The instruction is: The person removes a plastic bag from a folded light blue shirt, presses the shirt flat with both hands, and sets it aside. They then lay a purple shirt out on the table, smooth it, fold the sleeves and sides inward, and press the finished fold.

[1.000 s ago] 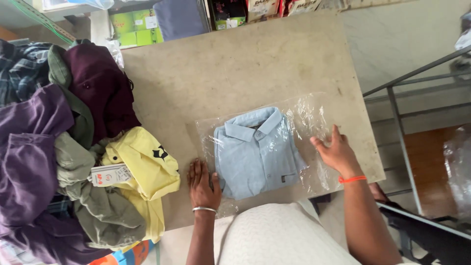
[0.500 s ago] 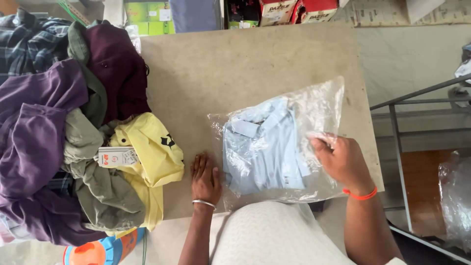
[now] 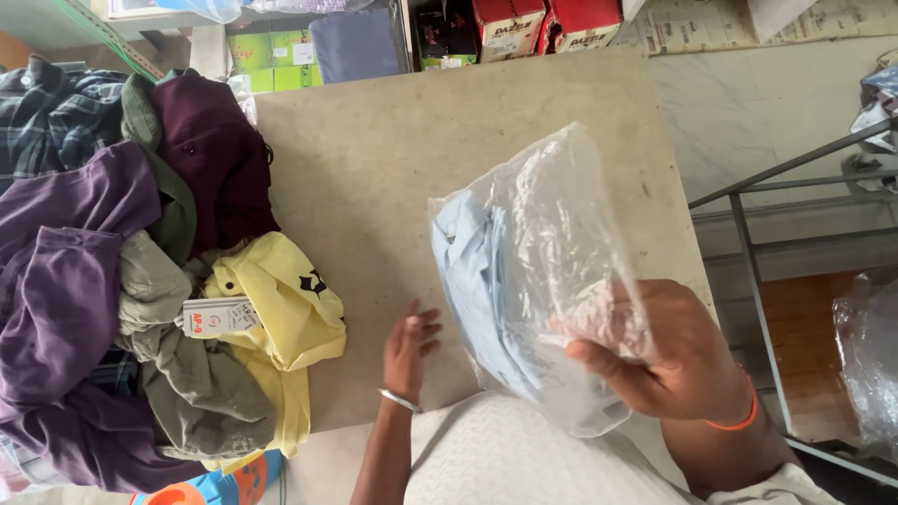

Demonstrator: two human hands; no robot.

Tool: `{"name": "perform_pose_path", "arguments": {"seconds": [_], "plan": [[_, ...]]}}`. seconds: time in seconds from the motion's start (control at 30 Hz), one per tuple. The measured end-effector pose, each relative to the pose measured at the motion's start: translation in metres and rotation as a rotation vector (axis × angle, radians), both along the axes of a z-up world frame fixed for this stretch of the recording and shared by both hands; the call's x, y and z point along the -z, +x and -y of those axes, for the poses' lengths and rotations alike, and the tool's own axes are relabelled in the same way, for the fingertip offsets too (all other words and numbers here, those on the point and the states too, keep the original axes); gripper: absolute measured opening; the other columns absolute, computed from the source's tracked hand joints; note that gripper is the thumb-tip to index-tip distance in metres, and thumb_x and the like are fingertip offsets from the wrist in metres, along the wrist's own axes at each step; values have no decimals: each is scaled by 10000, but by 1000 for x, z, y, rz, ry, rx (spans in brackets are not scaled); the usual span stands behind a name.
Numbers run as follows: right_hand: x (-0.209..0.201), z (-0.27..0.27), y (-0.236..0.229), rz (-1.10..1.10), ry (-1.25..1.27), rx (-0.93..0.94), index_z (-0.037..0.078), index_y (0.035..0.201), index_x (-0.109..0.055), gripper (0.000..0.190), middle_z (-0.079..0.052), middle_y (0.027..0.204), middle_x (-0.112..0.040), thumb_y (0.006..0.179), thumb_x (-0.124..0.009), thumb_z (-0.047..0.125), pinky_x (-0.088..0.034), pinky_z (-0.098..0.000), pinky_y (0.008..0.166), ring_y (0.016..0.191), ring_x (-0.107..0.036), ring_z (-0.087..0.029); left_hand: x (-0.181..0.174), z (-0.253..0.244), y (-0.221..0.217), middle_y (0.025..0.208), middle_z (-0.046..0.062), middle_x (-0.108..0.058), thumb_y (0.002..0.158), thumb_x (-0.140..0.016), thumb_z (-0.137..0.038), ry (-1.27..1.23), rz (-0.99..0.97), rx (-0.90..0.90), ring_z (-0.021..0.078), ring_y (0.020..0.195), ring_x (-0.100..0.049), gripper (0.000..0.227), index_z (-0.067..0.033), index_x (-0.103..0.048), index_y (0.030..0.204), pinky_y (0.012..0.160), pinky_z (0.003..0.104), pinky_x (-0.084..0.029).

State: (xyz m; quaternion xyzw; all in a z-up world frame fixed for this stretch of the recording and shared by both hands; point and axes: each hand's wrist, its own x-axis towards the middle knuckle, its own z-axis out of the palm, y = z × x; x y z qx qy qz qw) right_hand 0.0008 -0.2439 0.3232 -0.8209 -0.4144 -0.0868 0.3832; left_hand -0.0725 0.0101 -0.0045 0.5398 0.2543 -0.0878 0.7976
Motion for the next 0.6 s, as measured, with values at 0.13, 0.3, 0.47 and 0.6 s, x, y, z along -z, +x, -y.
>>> {"name": "perform_pose_path", "arguments": {"seconds": [0.13, 0.3, 0.47, 0.6], "plan": [[31, 36, 0, -107, 10, 39, 83, 888, -708, 72, -16, 693, -677, 873, -769, 120, -466, -316, 521, 557, -646, -151, -23, 26, 6, 1341, 23, -650, 970, -442, -572, -135, -166, 234, 158, 1154, -665, 723, -144, -404, 1551, 982, 342, -521], [53, 82, 8, -157, 79, 441, 27, 1172, -708, 191, -51, 934, -744, 987, -682, 72, -550, -201, 606, 684, -710, -73, 1, 12, 7, 1272, 108, -641, 911, -785, -221, 33, 322, 62, 210, 1099, -629, 721, 14, -435, 1496, 944, 397, -533], [171, 144, 32, -668, -47, 837, -2, 1211, -722, 343, -68, 839, -746, 961, -755, 230, -481, -249, 624, 687, -622, -77, -77, 5, 14, 1205, 134, -700, 815, -854, -251, 480, 128, 124, 232, 1043, -684, 816, -25, -450, 1487, 904, 371, -562], [299, 179, 12, -823, -35, 933, 16, 1329, -653, 509, -62, 853, -750, 884, -789, 221, -523, -280, 687, 752, -641, -97, -8, -2, -14, 1308, 240, -610, 721, -940, -305, 890, 82, 347, 331, 1109, -642, 1087, -33, -274, 1536, 862, 403, -531]]}}
